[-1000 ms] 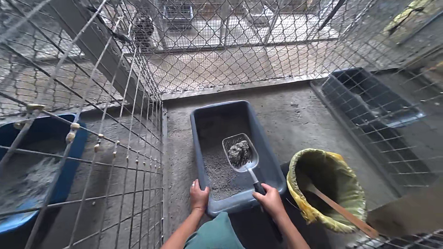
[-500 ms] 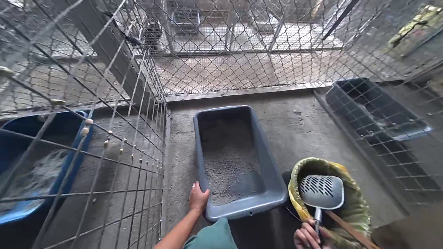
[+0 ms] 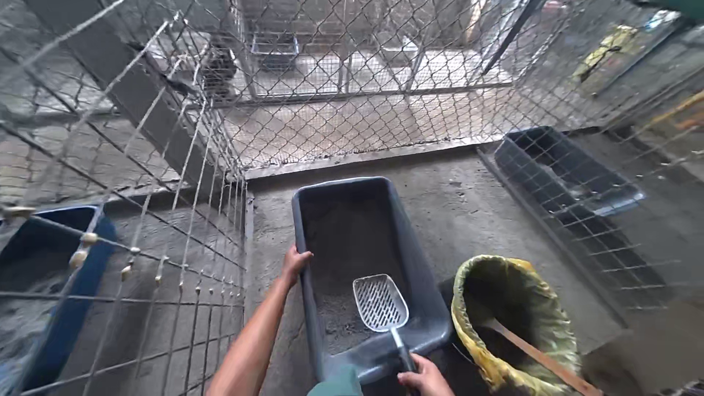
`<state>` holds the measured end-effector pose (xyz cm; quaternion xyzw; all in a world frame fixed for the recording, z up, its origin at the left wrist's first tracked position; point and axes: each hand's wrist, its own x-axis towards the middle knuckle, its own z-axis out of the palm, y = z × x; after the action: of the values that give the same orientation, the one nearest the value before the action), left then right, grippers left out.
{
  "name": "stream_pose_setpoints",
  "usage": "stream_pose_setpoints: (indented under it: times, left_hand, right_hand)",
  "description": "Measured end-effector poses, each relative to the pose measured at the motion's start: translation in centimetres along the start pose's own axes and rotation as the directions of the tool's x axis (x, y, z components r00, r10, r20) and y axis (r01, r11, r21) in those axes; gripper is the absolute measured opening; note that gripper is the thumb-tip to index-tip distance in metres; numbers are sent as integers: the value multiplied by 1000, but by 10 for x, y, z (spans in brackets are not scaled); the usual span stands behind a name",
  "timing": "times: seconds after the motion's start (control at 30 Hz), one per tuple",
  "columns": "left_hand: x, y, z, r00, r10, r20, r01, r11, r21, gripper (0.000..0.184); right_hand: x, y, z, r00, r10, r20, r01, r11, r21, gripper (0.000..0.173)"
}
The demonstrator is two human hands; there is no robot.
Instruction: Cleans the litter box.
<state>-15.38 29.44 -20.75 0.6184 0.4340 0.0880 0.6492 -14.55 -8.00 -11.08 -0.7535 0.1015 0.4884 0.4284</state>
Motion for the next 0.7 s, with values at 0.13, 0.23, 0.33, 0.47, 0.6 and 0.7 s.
stream_pose_setpoints:
  times: [0.13,0.23,0.33,0.47,0.6,0.7]
  left_hand:
    - [-68,10,-13,988,134,-80,-141,985,-99,63]
    - [-106,4,-18,945,302,-129,-311,949,-51,60]
    - [-132,11,-17,934,336,-121,-340,940,-15,49]
    - [-124,22,-15,958,271,-95,-275,961,-26,55]
    - [-82,18,-22,976,210,-64,-214,975,-64,65]
    - [-48,8,-26,991,118,-61,-122,990,-71,69]
  right_hand:
    - [5,-16,0,1000,-17,-21,15,997,-71,36]
    - [-3,-46,-3,996,-87,-35,83,990,-114,42]
    - [-5,-82,-1,991,-131,-32,123,976,-181,48]
    - [21,-120,9,957,-283,-69,265,943,-201,42]
    - [59,-122,5,906,-422,-44,385,862,-331,47]
    - [61,-102,5,893,-442,-87,416,883,-215,44]
